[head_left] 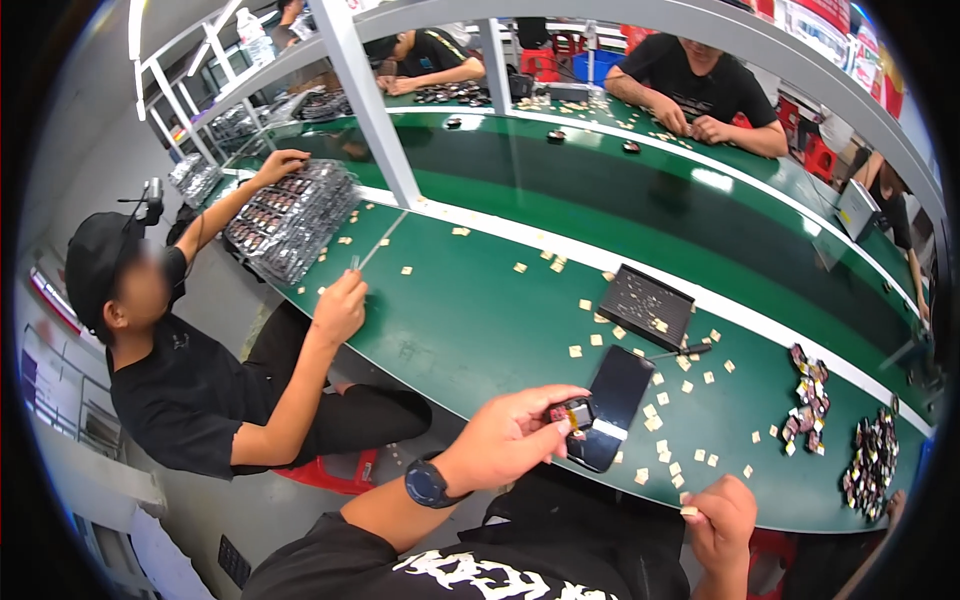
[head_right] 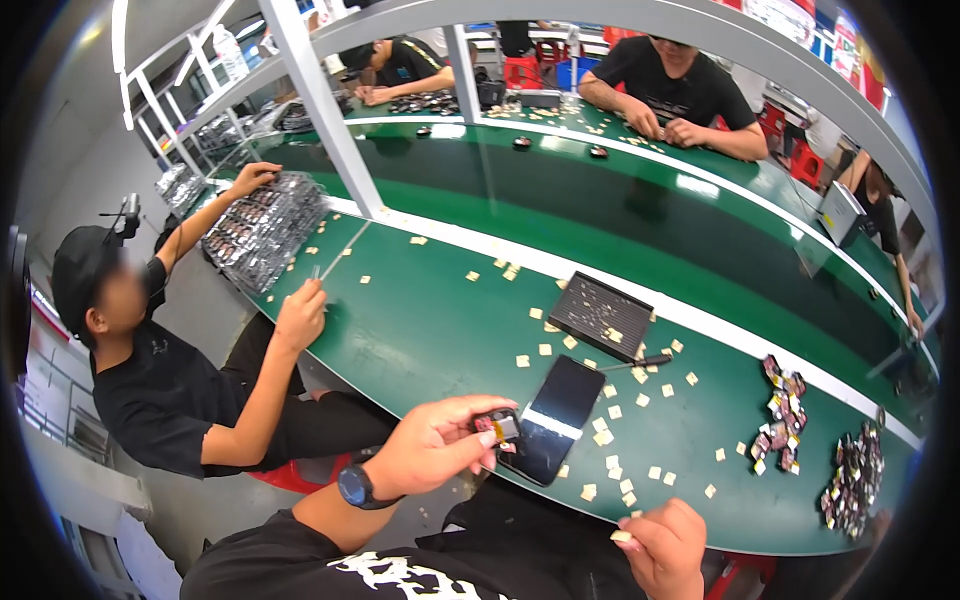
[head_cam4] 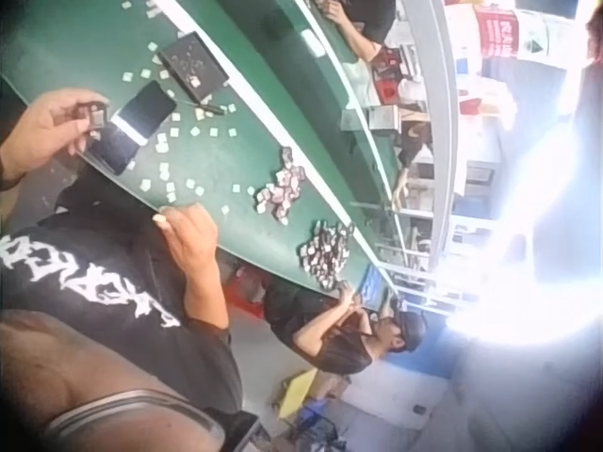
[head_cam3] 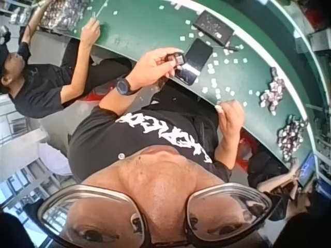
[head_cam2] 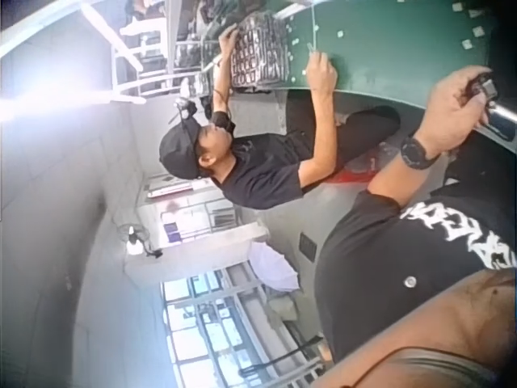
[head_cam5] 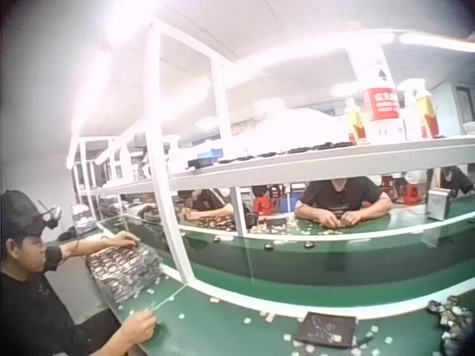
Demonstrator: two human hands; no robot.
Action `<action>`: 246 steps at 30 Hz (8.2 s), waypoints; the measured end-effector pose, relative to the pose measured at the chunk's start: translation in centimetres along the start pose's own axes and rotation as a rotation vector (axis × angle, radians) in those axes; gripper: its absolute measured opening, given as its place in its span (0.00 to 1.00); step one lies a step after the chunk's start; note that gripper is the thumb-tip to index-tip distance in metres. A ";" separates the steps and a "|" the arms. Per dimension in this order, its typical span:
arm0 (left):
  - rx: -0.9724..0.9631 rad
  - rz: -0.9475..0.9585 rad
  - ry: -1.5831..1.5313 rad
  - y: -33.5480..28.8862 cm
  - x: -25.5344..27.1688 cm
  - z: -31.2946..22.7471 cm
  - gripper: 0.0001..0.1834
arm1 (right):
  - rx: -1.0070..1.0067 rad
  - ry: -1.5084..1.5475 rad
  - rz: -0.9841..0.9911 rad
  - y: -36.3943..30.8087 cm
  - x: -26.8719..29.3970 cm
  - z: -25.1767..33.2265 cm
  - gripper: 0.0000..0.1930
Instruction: Manually assemble small electronic components and apply labels at a factory workbench.
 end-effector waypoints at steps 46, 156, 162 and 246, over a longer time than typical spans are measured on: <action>0.005 0.369 0.425 -1.5 -6.5 -0.2 0.30 | 0.318 -0.345 -0.014 2.0 -1.6 6.1 0.12; -0.112 -0.495 0.576 2.4 20.2 -0.5 0.07 | -0.765 -0.777 -0.091 -6.0 6.2 -16.0 0.10; -0.014 -0.609 0.645 3.9 22.9 -2.1 0.06 | -0.580 -0.906 0.038 -5.8 6.2 -16.4 0.07; -0.073 0.095 0.051 0.2 -6.8 4.2 0.10 | -1.097 1.303 0.326 -1.5 -7.5 -0.6 0.09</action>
Point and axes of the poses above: each hand's wrist, its own y-axis towards the middle knuckle, its own x-axis out of the back of the hand, z = x × y, the point moved 7 cm from there along y, towards the middle knuckle, and after that the axes turned 11 degrees about -y, right-handed, at the moved point
